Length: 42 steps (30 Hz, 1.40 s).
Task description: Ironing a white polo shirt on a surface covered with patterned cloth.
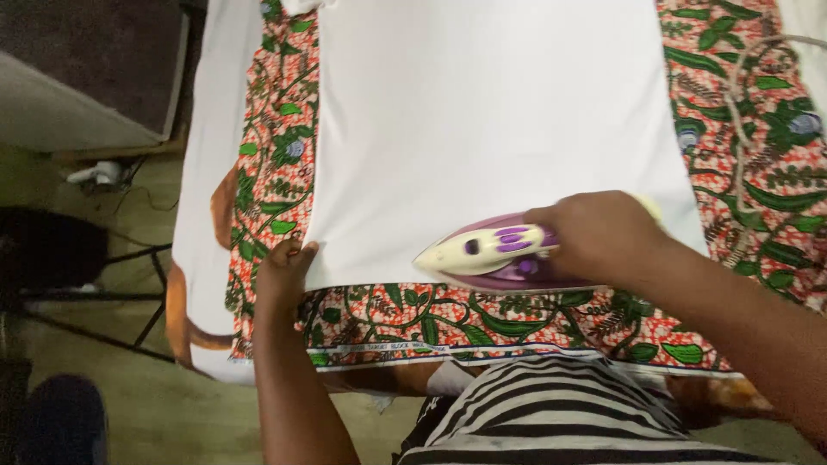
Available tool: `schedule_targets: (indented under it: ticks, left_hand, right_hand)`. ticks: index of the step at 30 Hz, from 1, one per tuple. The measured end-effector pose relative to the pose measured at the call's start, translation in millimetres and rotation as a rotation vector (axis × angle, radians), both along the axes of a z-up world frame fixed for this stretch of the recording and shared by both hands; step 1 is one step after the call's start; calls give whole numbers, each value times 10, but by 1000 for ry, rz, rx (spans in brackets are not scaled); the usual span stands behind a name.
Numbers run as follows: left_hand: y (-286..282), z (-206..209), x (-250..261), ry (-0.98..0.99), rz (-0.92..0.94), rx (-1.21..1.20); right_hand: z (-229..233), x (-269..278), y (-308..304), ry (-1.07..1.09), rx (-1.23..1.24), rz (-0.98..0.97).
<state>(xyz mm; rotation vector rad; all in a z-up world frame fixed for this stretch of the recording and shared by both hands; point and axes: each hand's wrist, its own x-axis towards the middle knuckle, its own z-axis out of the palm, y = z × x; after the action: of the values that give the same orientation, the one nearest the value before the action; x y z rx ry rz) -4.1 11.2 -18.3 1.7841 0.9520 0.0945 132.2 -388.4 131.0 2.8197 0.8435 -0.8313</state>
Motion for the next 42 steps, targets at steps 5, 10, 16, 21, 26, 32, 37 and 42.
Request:
schedule_targets:
  ticks: [5,10,16,21,26,32,37,42]
  left_hand:
    - [28,-61,-20,-63,-73,119]
    - [-56,58,17,-33,-36,40]
    - [-80,96,35,-17,-80,98]
    - [-200,276,46,91,-32,143]
    - [-295,157,53,82,-84,503]
    - [-264,102,-19,37,-59,530]
    - [-203,203,-58,-6,-26,392]
    - [-162,369,-133,-17,-27,-19]
  right_hand:
    - [-360,181,-431,-175,-30,-192]
    - [-620,554,-785,-332,-18,-314]
    - [-484,559,-433,-186,-74,-302]
    - [-136,126,341,-100,35,-41]
    - [-263,-10,781,-150,159,72]
    - [-314,384,1160,-247,272,96]
    - [-278,815,1411,-271,227,-52]
    - [-263,864,1540,-141,196,-134]
